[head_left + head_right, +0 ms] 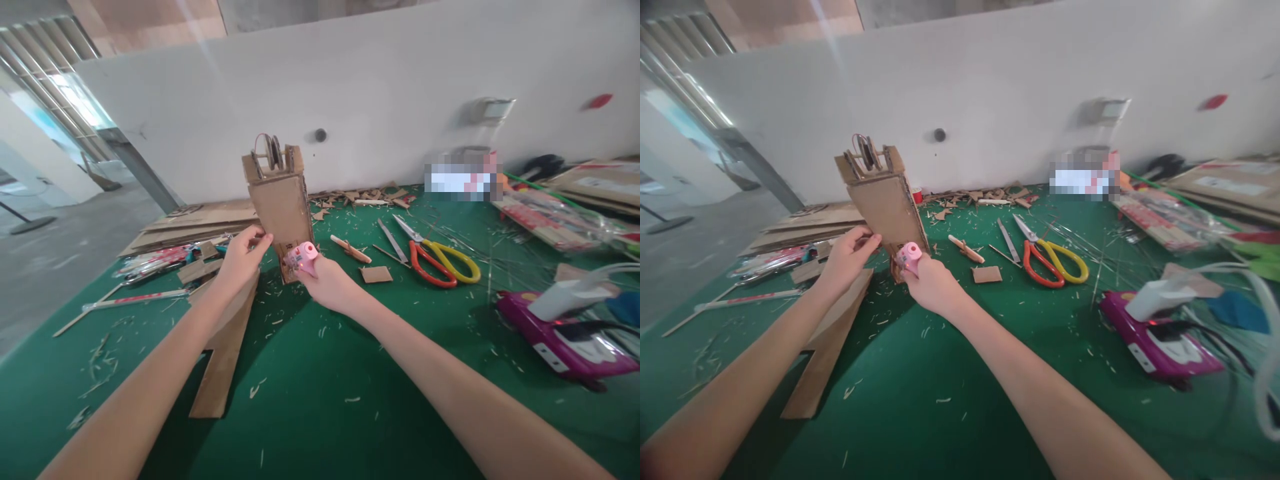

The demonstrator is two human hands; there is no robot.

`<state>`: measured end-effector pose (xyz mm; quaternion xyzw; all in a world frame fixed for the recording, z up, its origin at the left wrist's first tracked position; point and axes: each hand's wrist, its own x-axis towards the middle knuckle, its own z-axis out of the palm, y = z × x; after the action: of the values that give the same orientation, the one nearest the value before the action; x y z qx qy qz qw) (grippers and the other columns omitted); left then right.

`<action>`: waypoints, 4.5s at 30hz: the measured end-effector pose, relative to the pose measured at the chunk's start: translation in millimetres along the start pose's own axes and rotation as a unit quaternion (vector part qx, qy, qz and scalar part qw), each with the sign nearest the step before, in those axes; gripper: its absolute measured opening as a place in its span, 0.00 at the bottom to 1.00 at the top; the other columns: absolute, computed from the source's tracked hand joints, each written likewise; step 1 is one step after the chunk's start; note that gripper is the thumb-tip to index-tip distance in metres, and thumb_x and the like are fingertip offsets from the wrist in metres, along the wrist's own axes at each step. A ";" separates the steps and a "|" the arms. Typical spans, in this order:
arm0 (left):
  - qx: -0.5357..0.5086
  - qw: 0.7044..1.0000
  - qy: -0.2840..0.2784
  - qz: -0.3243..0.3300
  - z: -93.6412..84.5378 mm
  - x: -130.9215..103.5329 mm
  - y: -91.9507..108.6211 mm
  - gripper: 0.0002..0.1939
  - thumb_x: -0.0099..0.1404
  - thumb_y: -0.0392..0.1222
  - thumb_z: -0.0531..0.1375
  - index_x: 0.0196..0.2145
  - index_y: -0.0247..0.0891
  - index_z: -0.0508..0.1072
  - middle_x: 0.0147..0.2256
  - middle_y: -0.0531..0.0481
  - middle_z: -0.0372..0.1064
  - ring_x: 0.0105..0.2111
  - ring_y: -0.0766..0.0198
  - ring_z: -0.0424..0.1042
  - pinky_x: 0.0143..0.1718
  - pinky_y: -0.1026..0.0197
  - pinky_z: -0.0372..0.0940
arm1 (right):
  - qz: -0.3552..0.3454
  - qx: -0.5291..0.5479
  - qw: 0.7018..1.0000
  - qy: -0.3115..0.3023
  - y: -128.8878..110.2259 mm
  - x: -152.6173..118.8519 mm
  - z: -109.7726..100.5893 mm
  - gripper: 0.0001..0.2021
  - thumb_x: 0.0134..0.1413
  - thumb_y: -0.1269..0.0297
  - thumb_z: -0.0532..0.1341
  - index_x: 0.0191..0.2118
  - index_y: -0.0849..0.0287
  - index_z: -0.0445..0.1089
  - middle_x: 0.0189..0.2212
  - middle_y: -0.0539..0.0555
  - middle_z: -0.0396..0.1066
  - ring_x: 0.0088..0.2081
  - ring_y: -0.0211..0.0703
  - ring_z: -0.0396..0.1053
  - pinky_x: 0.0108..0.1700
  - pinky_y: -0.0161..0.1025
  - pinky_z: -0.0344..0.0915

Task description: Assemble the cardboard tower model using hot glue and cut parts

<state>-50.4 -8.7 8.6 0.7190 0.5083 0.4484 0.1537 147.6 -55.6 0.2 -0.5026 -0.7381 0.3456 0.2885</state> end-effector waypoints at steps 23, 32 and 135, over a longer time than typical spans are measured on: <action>-0.007 1.000 -0.002 -0.001 1.3 -0.4 -1.8 0.13 0.63 0.51 0.56 0.34 0.38 0.69 0.34 0.48 0.70 0.34 0.60 0.69 0.36 0.60 0.66 | 0.017 0.047 0.999 -0.016 4.0 4.4 0.7 0.14 0.58 0.59 0.53 0.46 0.61 0.68 0.22 0.52 0.67 0.23 0.42 0.66 0.27 0.38 0.62; -0.011 1.000 0.002 -0.001 1.7 -1.3 0.2 0.12 0.63 0.50 0.56 0.33 0.38 0.69 0.32 0.50 0.68 0.32 0.62 0.68 0.34 0.62 0.64 | 0.036 0.063 0.995 -0.061 -3.8 -4.4 -12.6 0.15 0.58 0.60 0.53 0.47 0.60 0.67 0.23 0.52 0.66 0.18 0.38 0.64 0.21 0.35 0.60; -0.104 0.961 -0.256 -0.018 -14.0 -3.4 -14.0 0.34 0.57 0.48 0.66 0.54 0.45 0.49 0.53 0.43 0.56 0.49 0.50 0.68 0.43 0.51 0.70 | 0.021 0.056 0.998 0.009 -0.9 2.4 6.4 0.16 0.60 0.61 0.54 0.51 0.61 0.65 0.25 0.54 0.69 0.23 0.39 0.65 0.28 0.36 0.62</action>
<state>-70.2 -8.9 5.2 0.7804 0.4160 0.2970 0.3602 141.3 -55.0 -2.7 -0.5038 -0.7042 0.3880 0.3159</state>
